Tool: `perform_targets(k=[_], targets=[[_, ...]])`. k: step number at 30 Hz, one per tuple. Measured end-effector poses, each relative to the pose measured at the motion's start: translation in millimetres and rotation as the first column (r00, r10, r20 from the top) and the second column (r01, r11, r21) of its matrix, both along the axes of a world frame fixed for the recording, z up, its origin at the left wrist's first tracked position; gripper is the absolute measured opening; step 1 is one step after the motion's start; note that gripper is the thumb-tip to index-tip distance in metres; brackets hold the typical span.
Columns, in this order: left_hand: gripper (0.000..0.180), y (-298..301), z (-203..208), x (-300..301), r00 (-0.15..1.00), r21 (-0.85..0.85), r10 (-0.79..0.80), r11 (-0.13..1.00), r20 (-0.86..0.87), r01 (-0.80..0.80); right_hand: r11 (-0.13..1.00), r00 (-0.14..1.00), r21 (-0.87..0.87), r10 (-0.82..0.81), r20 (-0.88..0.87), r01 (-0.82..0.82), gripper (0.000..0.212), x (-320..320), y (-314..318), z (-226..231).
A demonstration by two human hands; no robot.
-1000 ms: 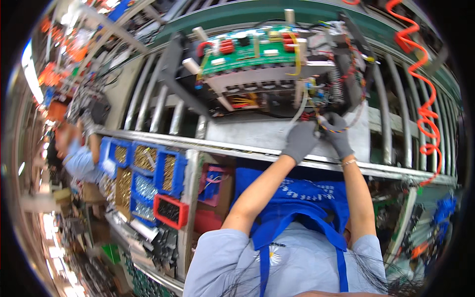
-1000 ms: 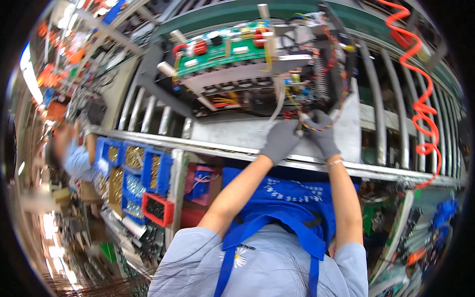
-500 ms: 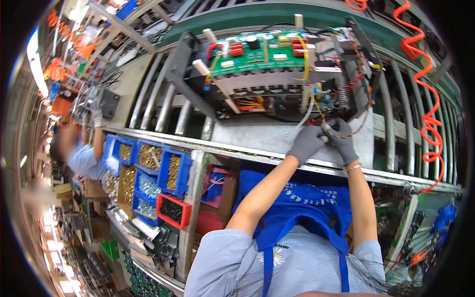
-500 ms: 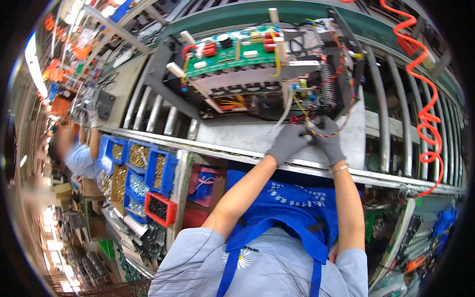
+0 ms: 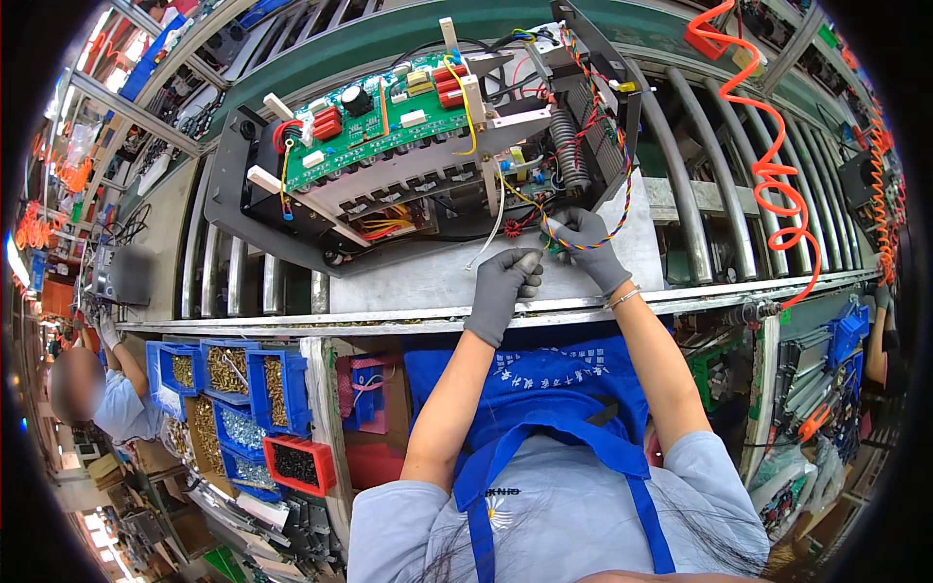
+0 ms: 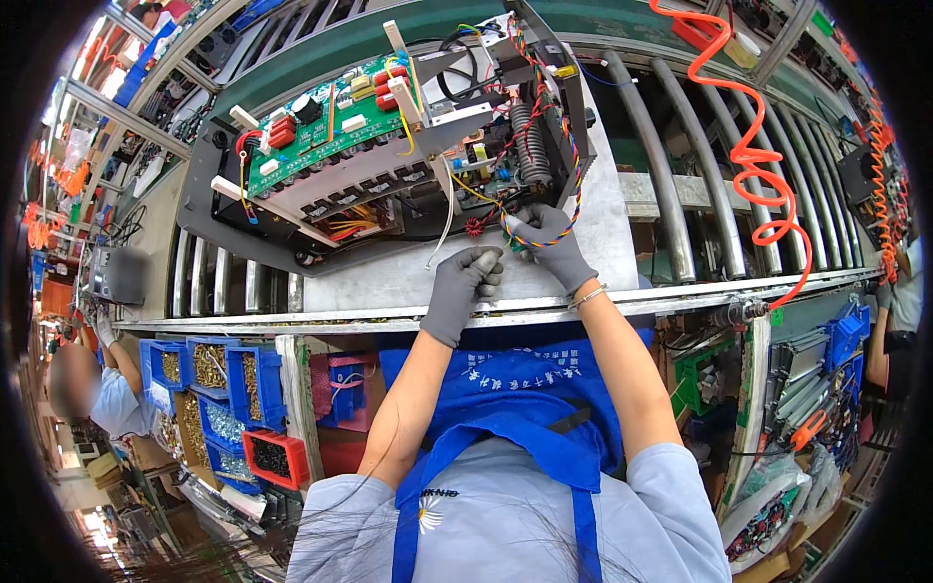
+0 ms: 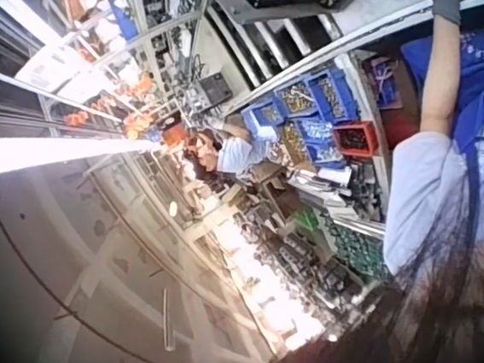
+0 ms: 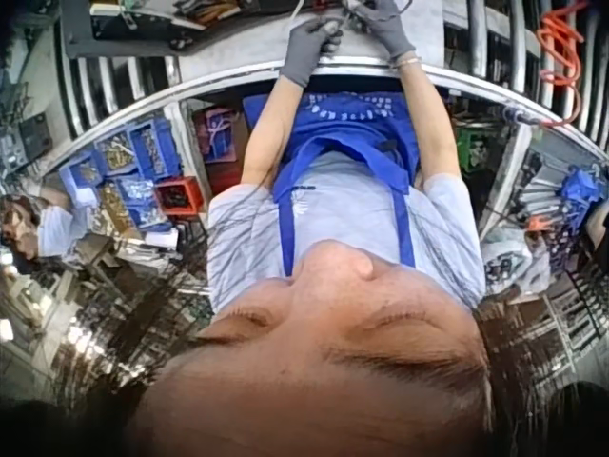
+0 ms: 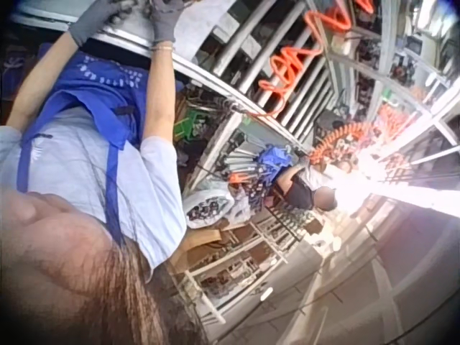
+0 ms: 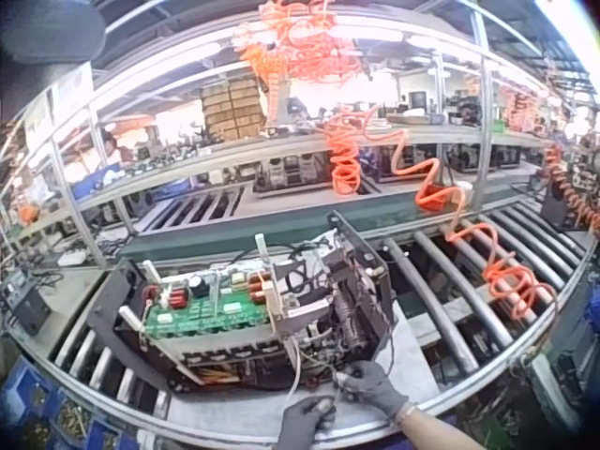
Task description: Manually assemble and wire components within an electronic enclosure using hand tools and air-powered screwdrivers on a production line.
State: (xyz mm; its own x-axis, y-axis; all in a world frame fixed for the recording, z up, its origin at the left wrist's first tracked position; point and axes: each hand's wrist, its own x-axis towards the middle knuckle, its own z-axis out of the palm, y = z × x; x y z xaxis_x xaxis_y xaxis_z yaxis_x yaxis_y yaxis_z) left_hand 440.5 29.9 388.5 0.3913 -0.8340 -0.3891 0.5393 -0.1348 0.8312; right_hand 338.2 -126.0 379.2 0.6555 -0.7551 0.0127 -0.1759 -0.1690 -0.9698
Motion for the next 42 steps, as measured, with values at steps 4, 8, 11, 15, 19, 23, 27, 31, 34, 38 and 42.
perform_targets(k=[4,8,11,15,19,23,27,31,34,38,42], targets=[[0.021,5,0,5,0.985,-0.04,0.033,0.998,-0.17,-0.04,0.992,0.999,0.124,0.032,-0.02,-0.03,0.03,1,3,12],[0.023,5,6,4,0.998,0.037,0.017,0.999,0.052,-0.019,0.991,0.999,0.127,0.039,0.014,-0.04,0.03,0,4,15],[0.027,0,8,4,0.994,0.057,-0.013,0.998,0.11,0.006,0.995,0.999,0.09,0.032,0.029,-0.034,0.03,0,5,15],[0.03,-7,13,8,0.988,0.062,-0.034,0.998,0.151,0.025,0.994,1.0,0.112,0.022,-0.003,-0.021,0.034,1,3,14],[0.034,-5,15,0,0.955,0.051,-0.023,0.999,0.295,0.008,0.992,0.998,0.121,-0.027,-0.049,0.033,0.037,4,8,20],[0.036,-5,-3,-10,0.844,-0.006,0.124,0.99,0.522,-0.142,0.978,0.998,0.2,-0.049,-0.048,0.057,0.039,11,12,22],[0.033,-9,-2,-19,0.692,-0.053,0.239,0.959,0.681,-0.279,0.983,0.994,0.158,-0.084,-0.069,0.094,0.04,12,14,22],[0.032,-11,-1,-21,0.676,-0.076,0.288,0.943,0.679,-0.325,0.981,0.992,0.161,-0.094,-0.082,0.106,0.041,13,14,20],[0.032,-13,-1,-19,0.635,-0.089,0.291,0.94,0.715,-0.33,0.976,0.993,0.191,-0.095,-0.068,0.106,0.041,13,16,20],[0.03,-16,-8,-17,0.629,-0.036,0.253,0.941,0.735,-0.336,0.98,0.995,0.181,-0.078,-0.066,0.088,0.041,12,13,17],[0.025,-20,-15,-13,0.563,-0.036,0.231,0.941,0.793,-0.336,0.984,0.995,0.153,-0.08,-0.062,0.088,0.041,11,15,21]])
